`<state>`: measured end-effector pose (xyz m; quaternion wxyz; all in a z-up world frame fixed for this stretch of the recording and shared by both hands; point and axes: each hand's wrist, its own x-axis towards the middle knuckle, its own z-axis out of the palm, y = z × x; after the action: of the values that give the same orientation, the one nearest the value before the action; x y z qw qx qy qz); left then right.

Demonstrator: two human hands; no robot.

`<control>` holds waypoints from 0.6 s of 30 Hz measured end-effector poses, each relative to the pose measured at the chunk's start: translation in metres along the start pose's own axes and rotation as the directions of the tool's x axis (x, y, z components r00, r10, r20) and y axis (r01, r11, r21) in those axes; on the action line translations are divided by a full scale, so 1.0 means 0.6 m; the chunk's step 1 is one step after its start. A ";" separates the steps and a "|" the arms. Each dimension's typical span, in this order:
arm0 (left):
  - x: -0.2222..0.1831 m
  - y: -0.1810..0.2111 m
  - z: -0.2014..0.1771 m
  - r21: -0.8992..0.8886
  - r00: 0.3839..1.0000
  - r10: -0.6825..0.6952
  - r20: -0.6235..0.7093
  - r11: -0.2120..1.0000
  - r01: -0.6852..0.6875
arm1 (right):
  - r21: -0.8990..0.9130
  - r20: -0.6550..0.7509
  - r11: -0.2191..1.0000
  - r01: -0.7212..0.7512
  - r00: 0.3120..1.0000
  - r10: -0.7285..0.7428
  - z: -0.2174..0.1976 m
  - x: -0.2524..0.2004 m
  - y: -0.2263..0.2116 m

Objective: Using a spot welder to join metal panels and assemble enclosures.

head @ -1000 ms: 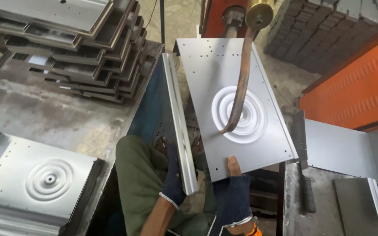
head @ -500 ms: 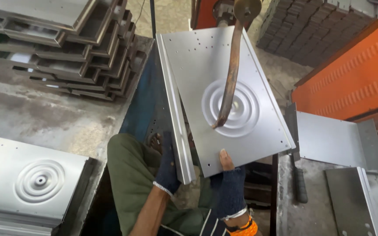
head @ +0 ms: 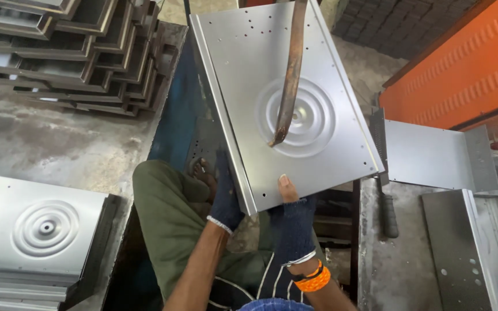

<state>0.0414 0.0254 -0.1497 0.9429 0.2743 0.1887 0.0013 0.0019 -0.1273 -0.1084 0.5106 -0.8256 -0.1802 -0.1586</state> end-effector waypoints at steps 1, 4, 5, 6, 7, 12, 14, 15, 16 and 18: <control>0.001 0.000 -0.008 0.001 1.000 -0.004 0.000 1.000 0.004 | -0.001 -0.001 1.000 -0.004 1.000 0.004 0.001 0.005 -0.009; 0.020 -0.002 -0.042 0.053 0.999 -0.030 -0.013 0.998 0.030 | 0.716 0.057 0.492 -0.495 0.745 0.665 0.006 0.013 -0.005; 0.028 -0.010 -0.063 0.146 0.990 0.089 0.111 0.984 -0.105 | 0.705 0.048 0.537 -0.464 0.786 0.617 0.007 0.003 0.013; 0.036 -0.018 -0.084 0.220 0.951 0.194 0.242 0.943 -0.248 | 0.693 0.039 0.579 -0.430 0.824 0.566 0.008 -0.009 0.031; 0.001 0.021 -0.025 0.219 0.953 0.190 0.236 0.945 -0.243 | 0.690 0.042 0.577 -0.437 0.820 0.571 0.004 -0.006 0.020; -0.106 0.129 0.144 0.378 0.966 0.226 0.126 0.890 -0.257 | 0.794 0.025 0.450 -0.409 0.761 0.649 -0.002 0.052 -0.104; -0.105 0.130 0.150 0.361 0.967 0.231 0.103 0.897 -0.253 | 0.778 0.057 0.428 -0.460 0.729 0.682 -0.006 0.039 -0.080; -0.105 0.130 0.153 0.344 0.970 0.232 0.077 0.907 -0.244 | 0.758 0.087 0.403 -0.512 0.692 0.716 -0.008 0.030 -0.069; -0.110 0.134 0.159 0.346 0.970 0.229 0.079 0.906 -0.242 | 0.760 0.084 0.402 -0.510 0.691 0.718 -0.017 0.021 -0.052; -0.119 0.141 0.172 0.287 0.943 0.297 0.150 0.899 -0.330 | 0.675 0.165 0.539 -0.504 0.815 0.555 -0.038 0.000 -0.018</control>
<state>0.0204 0.0361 -0.0003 0.8843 0.4446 0.0911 0.1096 -0.0047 -0.1433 -0.0902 0.8099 -0.5820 0.0499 0.0539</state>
